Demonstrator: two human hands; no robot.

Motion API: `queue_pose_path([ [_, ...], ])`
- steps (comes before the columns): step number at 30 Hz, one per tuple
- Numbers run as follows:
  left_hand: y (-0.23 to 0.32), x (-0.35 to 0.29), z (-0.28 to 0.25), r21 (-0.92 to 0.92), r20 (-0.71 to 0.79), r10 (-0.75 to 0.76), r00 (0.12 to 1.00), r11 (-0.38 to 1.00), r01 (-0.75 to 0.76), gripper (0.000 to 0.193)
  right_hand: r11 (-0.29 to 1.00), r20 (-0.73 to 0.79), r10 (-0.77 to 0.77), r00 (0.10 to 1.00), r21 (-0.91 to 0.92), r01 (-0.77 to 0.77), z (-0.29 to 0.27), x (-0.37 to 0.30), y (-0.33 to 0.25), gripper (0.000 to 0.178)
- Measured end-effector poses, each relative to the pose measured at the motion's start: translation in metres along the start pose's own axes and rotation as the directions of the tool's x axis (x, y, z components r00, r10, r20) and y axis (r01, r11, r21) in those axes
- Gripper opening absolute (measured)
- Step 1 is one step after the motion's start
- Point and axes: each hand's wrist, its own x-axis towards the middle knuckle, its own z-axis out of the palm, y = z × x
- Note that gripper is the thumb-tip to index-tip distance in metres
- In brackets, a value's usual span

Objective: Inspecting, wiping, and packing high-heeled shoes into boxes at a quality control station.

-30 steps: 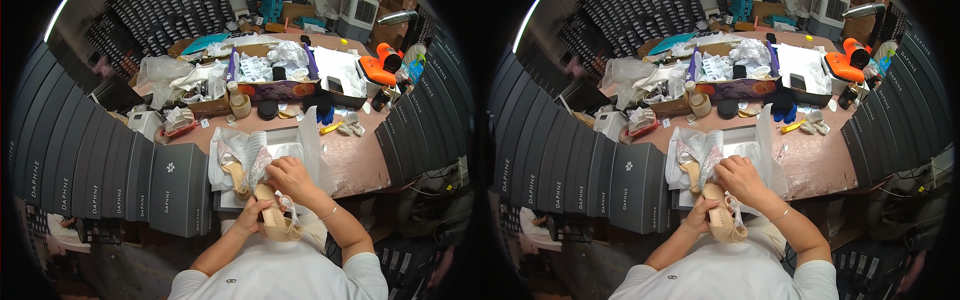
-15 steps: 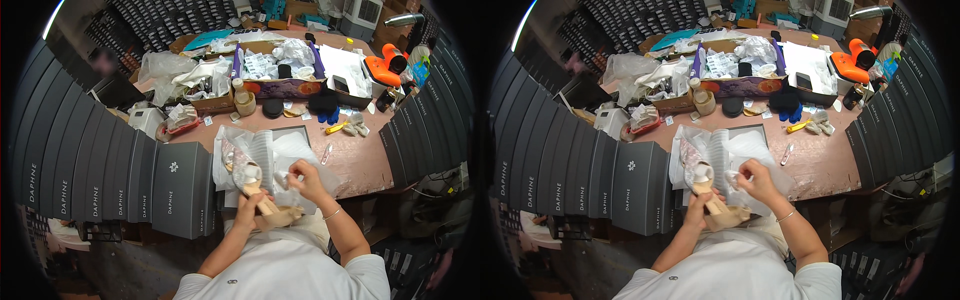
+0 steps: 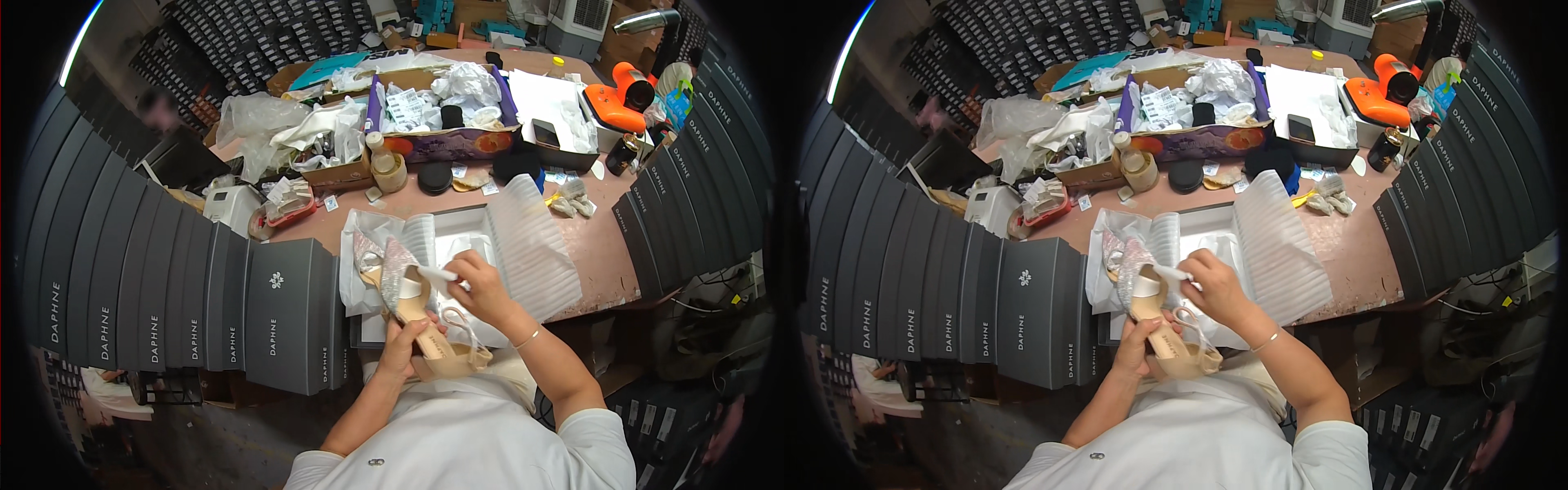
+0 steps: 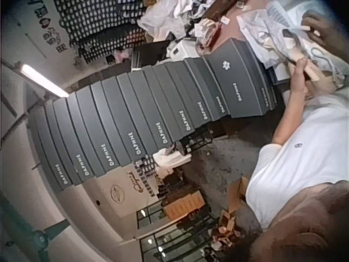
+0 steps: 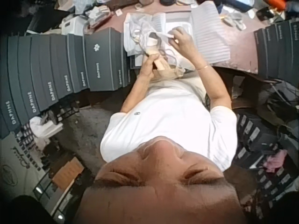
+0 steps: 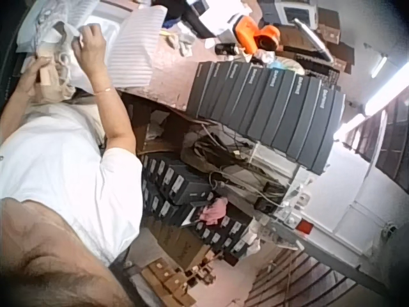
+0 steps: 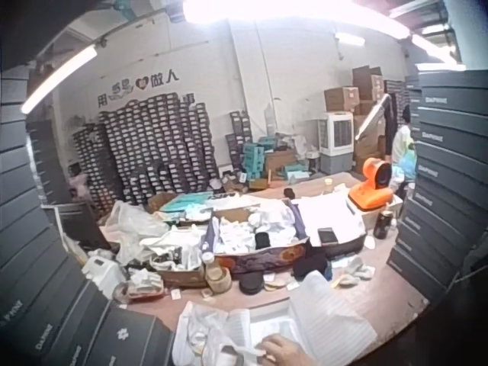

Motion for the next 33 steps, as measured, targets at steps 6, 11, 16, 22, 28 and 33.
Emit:
queue_pose_path([
  [6, 0.016, -0.004, -0.021, 0.106, 0.05, -0.035, 0.998, 0.994, 0.03, 0.032, 0.983, 0.005, -0.145, 0.989, -0.11, 0.145, -0.001, 0.01, -0.016, 0.034],
  [11, -0.01, -0.019, -0.005, 0.087, 0.044, 0.022, 0.999, 0.996, -0.026, 0.054, 0.852, 0.377, -0.347, 0.859, -0.256, 0.457, 0.044, 0.01, -0.015, 0.01],
  [16, 0.004, -0.014, -0.028, 0.003, -0.103, 0.082, 0.991, 0.997, -0.082, 0.035, 0.936, 0.199, -0.253, 0.947, -0.197, 0.291, 0.025, -0.013, -0.019, 0.012],
  [22, 0.024, -0.012, -0.023, 0.08, 0.048, 0.085, 0.995, 0.993, -0.088, 0.033, 0.998, 0.069, 0.062, 0.996, 0.024, -0.064, -0.008, 0.0, -0.021, 0.039],
  [28, -0.031, -0.02, -0.017, 0.357, 0.023, 0.19, 0.982, 0.916, -0.185, 0.047, 0.996, 0.613, 0.087, 0.786, -0.036, -0.082, 0.057, 0.016, -0.034, 0.06],
  [33, -0.02, -0.032, -0.022, 0.107, 0.06, 0.129, 0.99, 0.985, -0.135, 0.056, 0.964, 0.441, 0.109, 0.891, 0.172, -0.203, 0.088, 0.008, -0.042, 0.058],
])
